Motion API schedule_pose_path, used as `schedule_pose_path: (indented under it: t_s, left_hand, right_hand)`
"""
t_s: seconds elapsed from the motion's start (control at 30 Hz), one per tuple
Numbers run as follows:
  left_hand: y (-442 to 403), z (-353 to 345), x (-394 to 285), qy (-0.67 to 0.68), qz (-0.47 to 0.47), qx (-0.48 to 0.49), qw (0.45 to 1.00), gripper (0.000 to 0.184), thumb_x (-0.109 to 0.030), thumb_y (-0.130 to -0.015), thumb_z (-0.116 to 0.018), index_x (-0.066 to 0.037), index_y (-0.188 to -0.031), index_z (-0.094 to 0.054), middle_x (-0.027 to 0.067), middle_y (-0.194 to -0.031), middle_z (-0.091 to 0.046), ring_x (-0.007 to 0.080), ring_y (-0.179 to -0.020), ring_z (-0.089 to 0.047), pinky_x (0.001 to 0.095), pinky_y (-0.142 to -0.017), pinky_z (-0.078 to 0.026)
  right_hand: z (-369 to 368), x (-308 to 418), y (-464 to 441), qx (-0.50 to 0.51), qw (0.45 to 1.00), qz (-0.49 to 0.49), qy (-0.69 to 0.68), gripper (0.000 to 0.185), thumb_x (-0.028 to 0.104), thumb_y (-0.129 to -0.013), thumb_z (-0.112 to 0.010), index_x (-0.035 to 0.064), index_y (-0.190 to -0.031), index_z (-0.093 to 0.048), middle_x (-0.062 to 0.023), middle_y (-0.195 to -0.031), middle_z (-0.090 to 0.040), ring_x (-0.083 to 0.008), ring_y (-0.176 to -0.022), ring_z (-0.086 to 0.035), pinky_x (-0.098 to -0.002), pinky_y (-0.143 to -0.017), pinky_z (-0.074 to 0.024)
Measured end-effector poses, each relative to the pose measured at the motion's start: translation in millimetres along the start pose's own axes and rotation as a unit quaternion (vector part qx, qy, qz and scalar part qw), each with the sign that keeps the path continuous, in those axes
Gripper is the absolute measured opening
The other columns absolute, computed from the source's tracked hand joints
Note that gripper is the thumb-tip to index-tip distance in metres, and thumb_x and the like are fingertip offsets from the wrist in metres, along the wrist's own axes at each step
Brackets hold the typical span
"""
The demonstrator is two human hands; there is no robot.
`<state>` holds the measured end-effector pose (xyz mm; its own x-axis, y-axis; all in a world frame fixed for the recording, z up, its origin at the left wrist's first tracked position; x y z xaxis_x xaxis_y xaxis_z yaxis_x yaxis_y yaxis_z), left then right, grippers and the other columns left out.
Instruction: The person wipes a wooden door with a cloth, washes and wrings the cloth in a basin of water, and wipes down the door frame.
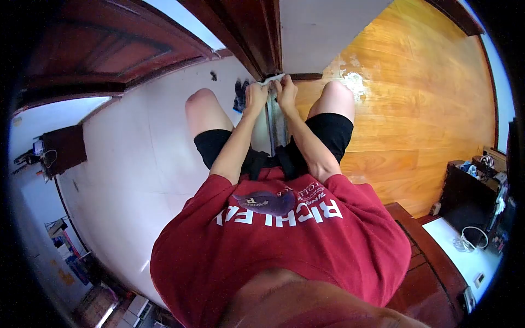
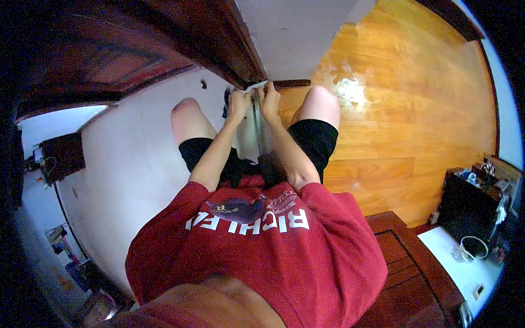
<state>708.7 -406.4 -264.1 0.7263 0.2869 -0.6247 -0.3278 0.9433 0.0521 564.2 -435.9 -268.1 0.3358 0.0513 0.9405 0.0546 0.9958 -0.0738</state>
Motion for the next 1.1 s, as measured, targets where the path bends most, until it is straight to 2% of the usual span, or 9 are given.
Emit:
schedule_pose_path:
  t_s: [0.07,0.23,0.4,0.43,0.77,0.93,1.0,1.07,1.1]
  left_hand:
    - [-1,0,1,0.027,-0.024,-0.048,0.998,0.041,-0.033,-0.083,-0.063,0.005,-0.068,-0.064,0.0262,-0.067,-0.059,0.041,-0.066,-0.06,0.046,-0.059,-0.044]
    - [-1,13,-8,0.004,-0.008,0.026,1.0,0.047,-0.038,-0.084,-0.061,0.006,-0.068,-0.064,0.0271,-0.064,-0.057,0.0405,-0.061,-0.059,0.0459,-0.057,-0.043]
    - [1,35,-25,0.026,-0.07,-0.007,0.997,0.048,-0.035,-0.087,-0.059,0.006,-0.061,-0.061,0.0249,-0.055,-0.052,0.0364,-0.05,-0.055,0.0449,-0.052,-0.039]
    - [3,51,-37,0.034,-0.094,-0.036,0.994,0.049,-0.033,-0.088,-0.058,0.006,-0.058,-0.059,0.0238,-0.052,-0.05,0.0348,-0.045,-0.053,0.0442,-0.049,-0.038]
    - [25,234,-198,0.093,-0.24,-0.136,0.957,0.041,-0.025,-0.084,-0.066,0.001,-0.053,-0.061,0.0165,-0.045,-0.049,0.0253,-0.036,-0.048,0.0366,-0.04,-0.033]
    - [34,323,-272,0.102,-0.225,-0.141,0.959,0.038,-0.024,-0.084,-0.066,0.0,-0.054,-0.062,0.0157,-0.047,-0.05,0.0254,-0.037,-0.048,0.0356,-0.04,-0.033]
    - [33,341,-288,0.113,-0.223,-0.135,0.959,0.039,-0.024,-0.083,-0.067,0.0,-0.054,-0.061,0.0157,-0.047,-0.05,0.0258,-0.037,-0.048,0.0354,-0.04,-0.033]
    - [38,341,-297,0.062,-0.291,-0.146,0.943,0.037,-0.023,-0.083,-0.067,0.001,-0.054,-0.061,0.0166,-0.048,-0.049,0.0269,-0.037,-0.047,0.0361,-0.04,-0.032]
    - [35,337,-289,0.101,-0.253,-0.106,0.956,0.034,-0.023,-0.084,-0.066,0.0,-0.058,-0.062,0.0179,-0.05,-0.049,0.0289,-0.039,-0.047,0.037,-0.041,-0.033]
  right_hand:
    - [-3,-3,-3,0.025,1.0,0.005,0.002,0.019,0.012,-0.081,-0.063,-0.0014,-0.091,-0.053,-0.0252,-0.078,-0.06,-0.045,-0.074,-0.058,-0.045,-0.062,-0.0455]
    - [-4,5,-7,0.049,0.998,0.023,-0.01,0.021,0.011,-0.082,-0.063,-0.0022,-0.094,-0.052,-0.0261,-0.077,-0.059,-0.0426,-0.073,-0.059,-0.0434,-0.061,-0.046]
    - [9,33,-3,0.077,0.997,0.015,-0.008,0.024,0.015,-0.084,-0.063,-0.0033,-0.093,-0.051,-0.0266,-0.078,-0.058,-0.0415,-0.071,-0.059,-0.0429,-0.059,-0.0453]
    - [19,55,-5,0.027,0.995,0.101,0.005,0.024,0.018,-0.085,-0.064,-0.0016,-0.089,-0.051,-0.0175,-0.067,-0.058,-0.0247,-0.056,-0.056,-0.0347,-0.053,-0.0449]
    - [102,264,-21,-0.033,0.987,0.155,0.001,0.022,0.015,-0.084,-0.066,-0.0005,-0.081,-0.05,-0.0169,-0.067,-0.057,-0.0272,-0.058,-0.058,-0.0329,-0.053,-0.0448]
    - [136,356,-29,-0.046,0.983,0.179,-0.015,0.021,0.012,-0.084,-0.066,-0.0006,-0.079,-0.049,-0.0151,-0.064,-0.054,-0.0229,-0.052,-0.051,-0.0313,-0.05,-0.0418]
    - [145,377,-27,-0.025,0.989,0.148,-0.003,0.02,0.011,-0.085,-0.065,-0.0007,-0.079,-0.049,-0.0149,-0.064,-0.053,-0.0214,-0.053,-0.051,-0.0312,-0.05,-0.0417]
    - [148,385,-29,-0.009,0.993,0.116,0.007,0.02,0.01,-0.085,-0.064,-0.0008,-0.079,-0.049,-0.0148,-0.063,-0.053,-0.0198,-0.054,-0.051,-0.0311,-0.051,-0.0417]
    - [147,382,-27,0.0,0.993,0.116,0.007,0.02,0.01,-0.085,-0.064,-0.001,-0.079,-0.049,-0.015,-0.064,-0.053,-0.0194,-0.055,-0.051,-0.031,-0.052,-0.0418]
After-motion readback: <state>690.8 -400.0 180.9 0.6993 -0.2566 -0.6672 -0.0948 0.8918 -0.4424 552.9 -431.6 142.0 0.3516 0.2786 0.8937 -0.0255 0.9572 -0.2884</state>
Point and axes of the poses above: each hand's wrist, its own y-axis away from the middle knuckle, its own z-axis out of the back of the hand, x = y × z, the point moved 8 cm from there along -y, towards the middle knuckle
